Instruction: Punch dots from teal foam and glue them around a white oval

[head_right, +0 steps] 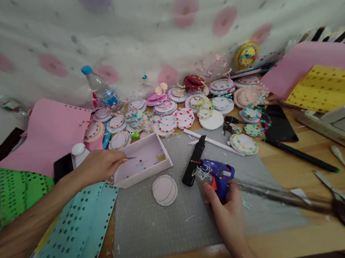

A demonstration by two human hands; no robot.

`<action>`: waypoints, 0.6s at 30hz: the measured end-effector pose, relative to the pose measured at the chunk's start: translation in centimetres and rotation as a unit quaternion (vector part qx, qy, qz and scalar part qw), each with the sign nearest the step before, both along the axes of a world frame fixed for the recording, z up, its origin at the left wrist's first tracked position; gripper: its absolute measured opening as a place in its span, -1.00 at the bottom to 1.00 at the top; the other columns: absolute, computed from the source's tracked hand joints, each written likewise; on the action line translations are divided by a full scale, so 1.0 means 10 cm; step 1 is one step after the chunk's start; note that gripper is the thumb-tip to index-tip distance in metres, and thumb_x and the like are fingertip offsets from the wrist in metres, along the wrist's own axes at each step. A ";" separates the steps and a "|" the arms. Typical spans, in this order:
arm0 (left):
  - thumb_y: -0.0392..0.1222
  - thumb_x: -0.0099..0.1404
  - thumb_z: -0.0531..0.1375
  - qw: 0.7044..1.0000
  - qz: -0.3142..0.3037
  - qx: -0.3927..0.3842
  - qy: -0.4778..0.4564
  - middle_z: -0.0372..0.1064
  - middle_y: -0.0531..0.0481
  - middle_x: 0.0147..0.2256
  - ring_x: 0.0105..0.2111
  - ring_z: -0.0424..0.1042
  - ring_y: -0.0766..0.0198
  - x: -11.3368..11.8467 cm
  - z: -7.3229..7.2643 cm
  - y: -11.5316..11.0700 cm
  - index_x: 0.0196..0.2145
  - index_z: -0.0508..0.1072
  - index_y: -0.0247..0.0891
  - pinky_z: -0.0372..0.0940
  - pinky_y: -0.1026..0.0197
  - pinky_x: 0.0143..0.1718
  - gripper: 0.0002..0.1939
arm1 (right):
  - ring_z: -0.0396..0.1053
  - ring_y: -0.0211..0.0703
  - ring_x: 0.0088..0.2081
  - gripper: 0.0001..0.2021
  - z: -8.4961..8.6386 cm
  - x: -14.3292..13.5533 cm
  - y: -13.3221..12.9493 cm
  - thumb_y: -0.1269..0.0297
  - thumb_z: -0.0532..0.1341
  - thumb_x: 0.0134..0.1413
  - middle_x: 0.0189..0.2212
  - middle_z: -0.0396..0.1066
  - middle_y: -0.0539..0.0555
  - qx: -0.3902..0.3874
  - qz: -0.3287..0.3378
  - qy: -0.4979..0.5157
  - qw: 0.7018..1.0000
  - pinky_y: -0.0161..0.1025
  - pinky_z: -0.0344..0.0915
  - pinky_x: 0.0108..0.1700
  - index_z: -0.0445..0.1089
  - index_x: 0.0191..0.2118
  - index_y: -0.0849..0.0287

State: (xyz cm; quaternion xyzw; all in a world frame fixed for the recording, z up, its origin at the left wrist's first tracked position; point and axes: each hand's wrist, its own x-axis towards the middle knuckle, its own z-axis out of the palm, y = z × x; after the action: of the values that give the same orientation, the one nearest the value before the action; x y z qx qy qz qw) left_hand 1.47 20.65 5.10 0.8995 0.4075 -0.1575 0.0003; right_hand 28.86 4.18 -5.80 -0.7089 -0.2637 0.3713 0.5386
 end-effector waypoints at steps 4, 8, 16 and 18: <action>-0.22 0.39 0.01 1.000 0.021 0.008 0.002 0.51 -0.01 -0.22 -0.28 0.44 0.22 0.01 0.00 -0.04 -0.23 0.49 -0.25 -0.05 0.30 -0.47 -0.75 | 0.22 -0.27 -0.53 -0.66 -0.02 0.00 -0.01 0.00 0.27 -0.05 -0.57 0.26 -0.11 0.002 0.007 -0.014 1.000 -0.30 0.15 -0.44 0.20 -0.32 0.13; -0.22 0.39 -0.01 1.000 0.022 0.010 0.020 0.52 -0.08 -0.27 -0.31 0.43 0.21 0.10 -0.10 -0.03 -0.29 0.49 -0.30 -0.03 0.28 -0.45 -0.72 | 0.22 -0.26 -0.54 -0.67 -0.04 0.00 -0.02 0.00 0.26 -0.02 -0.58 0.26 -0.11 0.009 0.013 -0.014 1.000 -0.29 0.16 -0.44 0.19 -0.31 0.12; -0.27 0.37 -0.01 0.999 0.011 0.002 0.044 0.52 -0.15 -0.30 -0.33 0.45 0.16 0.18 -0.16 0.02 -0.33 0.50 -0.34 0.04 0.26 -0.42 -0.71 | 0.21 -0.27 -0.56 -0.65 -0.02 -0.01 0.02 0.00 0.28 -0.06 -0.57 0.26 -0.11 0.005 -0.002 0.001 1.000 -0.29 0.16 -0.47 0.18 -0.32 0.12; -0.26 0.38 -0.02 0.999 0.010 -0.001 0.046 0.52 -0.15 -0.29 -0.32 0.45 0.17 0.18 -0.15 0.02 -0.32 0.50 -0.33 0.05 0.27 -0.42 -0.70 | 0.21 -0.27 -0.56 -0.65 -0.01 -0.01 0.02 0.00 0.28 -0.07 -0.57 0.25 -0.11 0.004 -0.005 0.001 1.000 -0.29 0.16 -0.48 0.18 -0.33 0.12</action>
State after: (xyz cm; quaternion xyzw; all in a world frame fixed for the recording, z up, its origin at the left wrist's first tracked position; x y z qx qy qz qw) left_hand 3.28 20.82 3.57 0.8872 0.4161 -0.1988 -0.0155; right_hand 28.73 4.38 -5.92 -0.7073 -0.2614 0.3684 0.5437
